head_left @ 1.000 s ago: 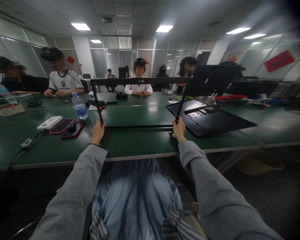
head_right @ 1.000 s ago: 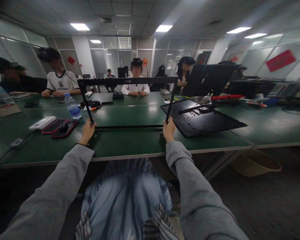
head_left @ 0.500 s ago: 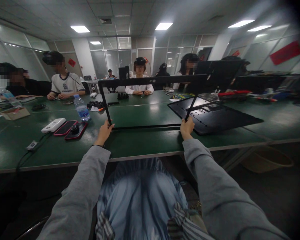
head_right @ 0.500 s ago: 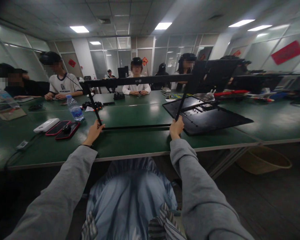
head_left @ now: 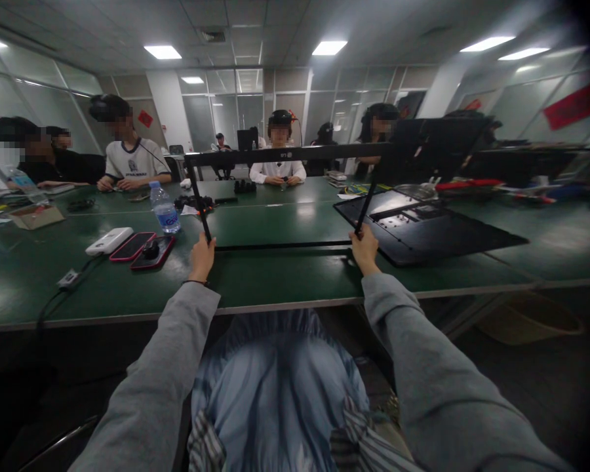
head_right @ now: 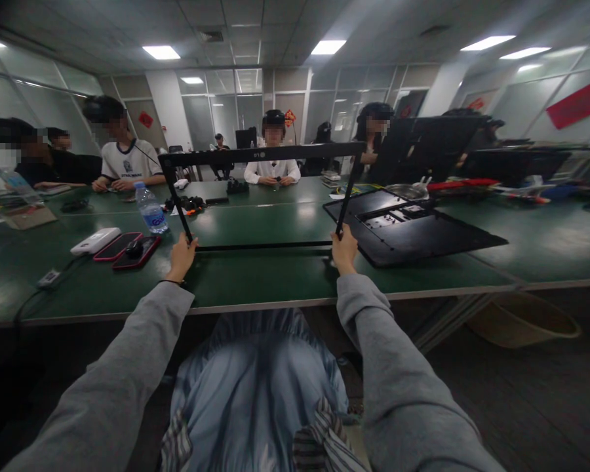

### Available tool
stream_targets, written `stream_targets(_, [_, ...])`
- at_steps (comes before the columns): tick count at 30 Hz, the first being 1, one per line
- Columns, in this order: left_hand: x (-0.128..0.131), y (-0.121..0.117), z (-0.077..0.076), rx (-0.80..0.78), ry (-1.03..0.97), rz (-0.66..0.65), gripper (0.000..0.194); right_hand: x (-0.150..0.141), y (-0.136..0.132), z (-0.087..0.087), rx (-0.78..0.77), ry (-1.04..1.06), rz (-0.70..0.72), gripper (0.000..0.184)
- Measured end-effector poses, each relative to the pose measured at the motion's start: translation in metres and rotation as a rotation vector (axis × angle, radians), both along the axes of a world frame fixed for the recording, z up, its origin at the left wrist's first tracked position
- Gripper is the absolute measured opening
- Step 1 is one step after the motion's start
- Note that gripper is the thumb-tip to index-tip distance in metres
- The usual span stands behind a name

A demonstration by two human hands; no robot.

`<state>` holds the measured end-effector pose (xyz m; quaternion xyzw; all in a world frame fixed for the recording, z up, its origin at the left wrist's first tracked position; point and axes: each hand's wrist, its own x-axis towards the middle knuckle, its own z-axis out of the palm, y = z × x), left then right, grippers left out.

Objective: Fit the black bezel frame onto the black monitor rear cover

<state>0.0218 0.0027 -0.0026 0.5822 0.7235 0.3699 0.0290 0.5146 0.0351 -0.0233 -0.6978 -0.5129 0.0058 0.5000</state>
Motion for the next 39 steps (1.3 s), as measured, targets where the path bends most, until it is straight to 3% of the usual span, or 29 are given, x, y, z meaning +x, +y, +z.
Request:
stream_targets(7, [0.005, -0.01, 0.009, -0.046, -0.05, 0.035, 0.035, 0.001, 0.002, -0.003, -0.017, -0.012, 0.058, 0.052])
stream_targets(21, [-0.003, 0.0, -0.002, -0.054, 0.011, 0.163, 0.045, -0.01, 0.001, 0.001, -0.043, -0.139, 0.054, 0.048])
stream_targets(30, [-0.005, 0.001, -0.001, -0.194, 0.024, 0.151, 0.044, 0.006, 0.01, -0.007, -0.086, 0.035, 0.05, 0.053])
stream_targets(39, [-0.007, 0.003, 0.0, -0.187, -0.028, 0.156, 0.046, 0.009, 0.01, -0.012, -0.041, 0.12, 0.124, 0.044])
